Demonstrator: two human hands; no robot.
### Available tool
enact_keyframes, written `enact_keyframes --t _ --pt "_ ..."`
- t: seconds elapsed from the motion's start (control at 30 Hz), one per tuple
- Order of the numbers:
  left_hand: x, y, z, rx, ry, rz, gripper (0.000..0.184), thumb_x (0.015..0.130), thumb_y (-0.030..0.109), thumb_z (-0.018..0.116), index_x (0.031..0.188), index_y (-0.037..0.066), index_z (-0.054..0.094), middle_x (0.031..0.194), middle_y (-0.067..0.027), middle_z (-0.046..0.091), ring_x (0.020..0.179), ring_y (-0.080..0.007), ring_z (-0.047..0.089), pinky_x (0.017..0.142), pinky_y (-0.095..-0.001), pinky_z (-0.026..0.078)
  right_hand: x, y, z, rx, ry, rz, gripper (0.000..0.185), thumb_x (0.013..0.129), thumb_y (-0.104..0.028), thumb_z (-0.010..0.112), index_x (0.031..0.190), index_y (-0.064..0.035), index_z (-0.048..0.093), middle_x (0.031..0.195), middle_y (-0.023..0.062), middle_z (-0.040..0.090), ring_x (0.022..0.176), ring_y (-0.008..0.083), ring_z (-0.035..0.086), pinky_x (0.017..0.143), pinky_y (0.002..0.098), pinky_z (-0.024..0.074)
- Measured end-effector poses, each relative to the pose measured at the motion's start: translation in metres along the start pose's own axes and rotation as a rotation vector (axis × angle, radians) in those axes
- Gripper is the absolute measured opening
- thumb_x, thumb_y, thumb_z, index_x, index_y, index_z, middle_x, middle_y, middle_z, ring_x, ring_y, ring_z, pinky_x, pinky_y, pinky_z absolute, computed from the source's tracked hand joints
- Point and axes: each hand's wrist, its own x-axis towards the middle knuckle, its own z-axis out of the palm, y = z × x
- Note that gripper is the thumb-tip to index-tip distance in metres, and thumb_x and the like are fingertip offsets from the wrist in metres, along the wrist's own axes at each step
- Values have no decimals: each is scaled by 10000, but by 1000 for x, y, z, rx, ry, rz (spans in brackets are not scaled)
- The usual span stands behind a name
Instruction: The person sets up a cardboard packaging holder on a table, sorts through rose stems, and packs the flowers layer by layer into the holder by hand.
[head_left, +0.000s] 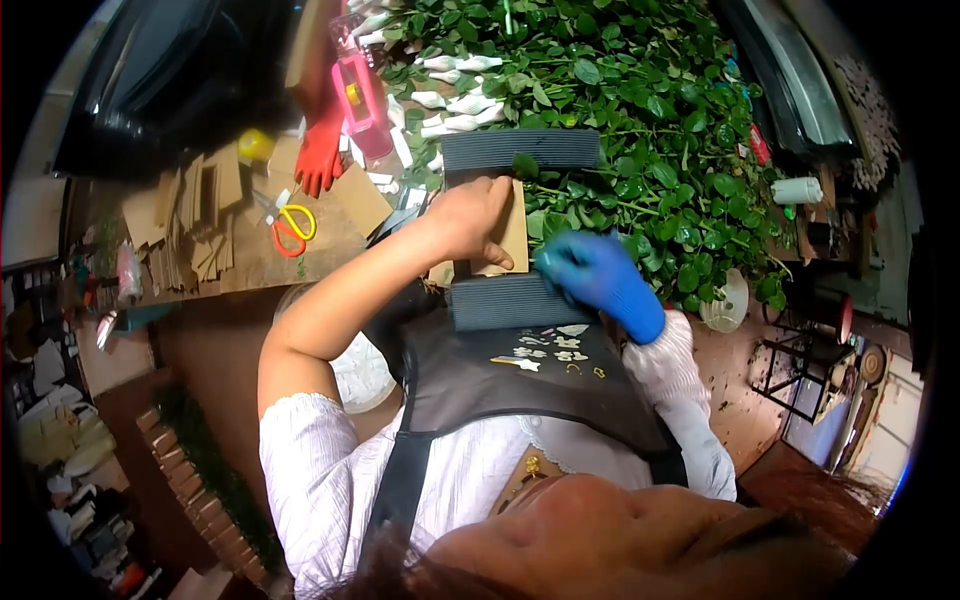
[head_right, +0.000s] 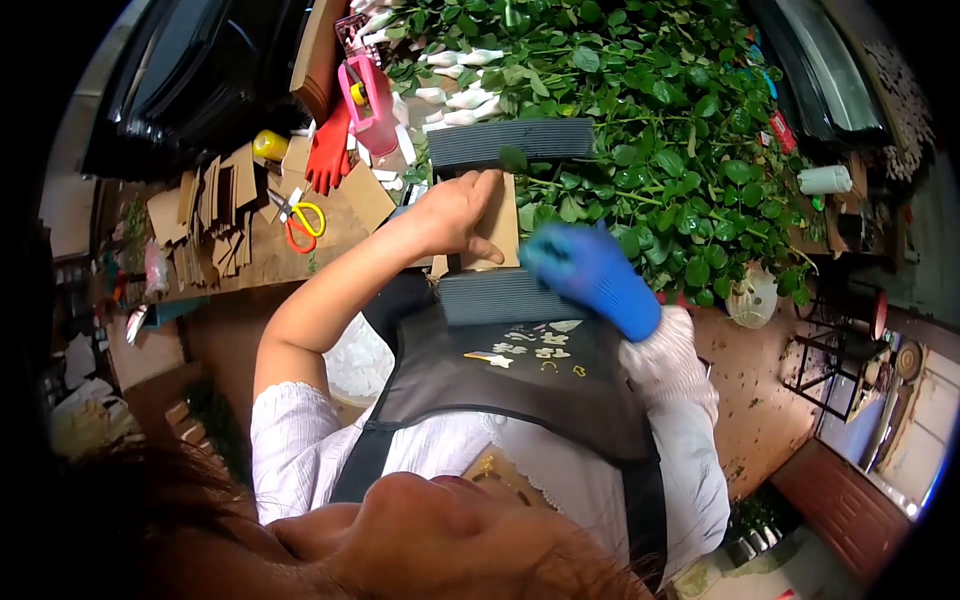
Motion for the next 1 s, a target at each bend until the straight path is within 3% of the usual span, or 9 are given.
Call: enact_keyframes --t 0.1,0.17,0.23,0.27,0.4,0.57,0.73,0.93,1.0 --pt "5 3 -5 6 -73 -64 978 562 478 942 1217 -22 417 1130 -257 603 1047 -446 620 886 -472 530 -46 23 -13 195 -498 358 284 996 -295 630 909 -39 714 687 29 697 546 83 618 525 249 497" --pt "6 4 -5 15 -98 -91 985 562 487 942 1221 -20 414 1125 -253 609 1046 -450 626 882 -479 531 -45 88 8 -24 -351 589 279 933 -308 699 1010 -40 721 834 91 745 683 161 691 646 310 553" --pt "7 6 -9 12 -122 -121 987 567 492 940 1226 -17 411 1131 -251 609 1052 -452 624 885 -478 530 -64 172 46 -336 32 8 402 863 -370 719 1100 -45 710 1027 125 744 899 259 705 879 396 546" --pt "8 -1 -2 39 -93 -78 1094 566 516 932 1311 -37 354 1096 -274 612 996 -467 637 853 -473 544 -66 119 34 -187 -89 244 489 806 -343 756 1197 -56 687 1220 135 696 1075 307 655 996 426 490" --pt "8 -1 -2 29 -76 -77 934 619 400 927 1246 -9 369 1120 -278 612 1020 -468 638 859 -486 542 -52 37 10 105 220 -548 471 841 -127 759 1299 -90 653 1305 162 653 1211 339 620 1023 435 485" --pt "16 -16 17 69 -31 -97 550 817 106 700 1241 18 360 1107 -281 619 946 -466 661 779 -517 553 -5 -7 4 -568 422 -500 723 811 -317 779 1456 -128 512 1548 181 409 1395 387 430 1145 497 364" --pt "25 -8 -1 74 -175 -176 429 906 81 567 1299 -4 418 1147 -252 648 1058 -454 642 853 -522 535 44 9 -13 -602 330 -395 271 820 -343 748 991 -134 726 898 101 711 874 301 685 786 395 532" --pt "-2 -15 -8 259 274 324 135 839 140 635 882 12 631 958 -156 642 900 -361 642 804 -463 544 80 33 -16 -399 164 -10 295 825 -364 759 1010 -135 739 934 124 729 866 319 704 777 425 550" --pt "-25 -3 18 259 346 498 296 825 153 664 1084 12 668 1157 -168 656 1113 -347 625 991 -445 505 85 43 -17 -374 107 16 306 825 -370 757 1030 -144 744 944 118 733 870 315 708 787 414 554"
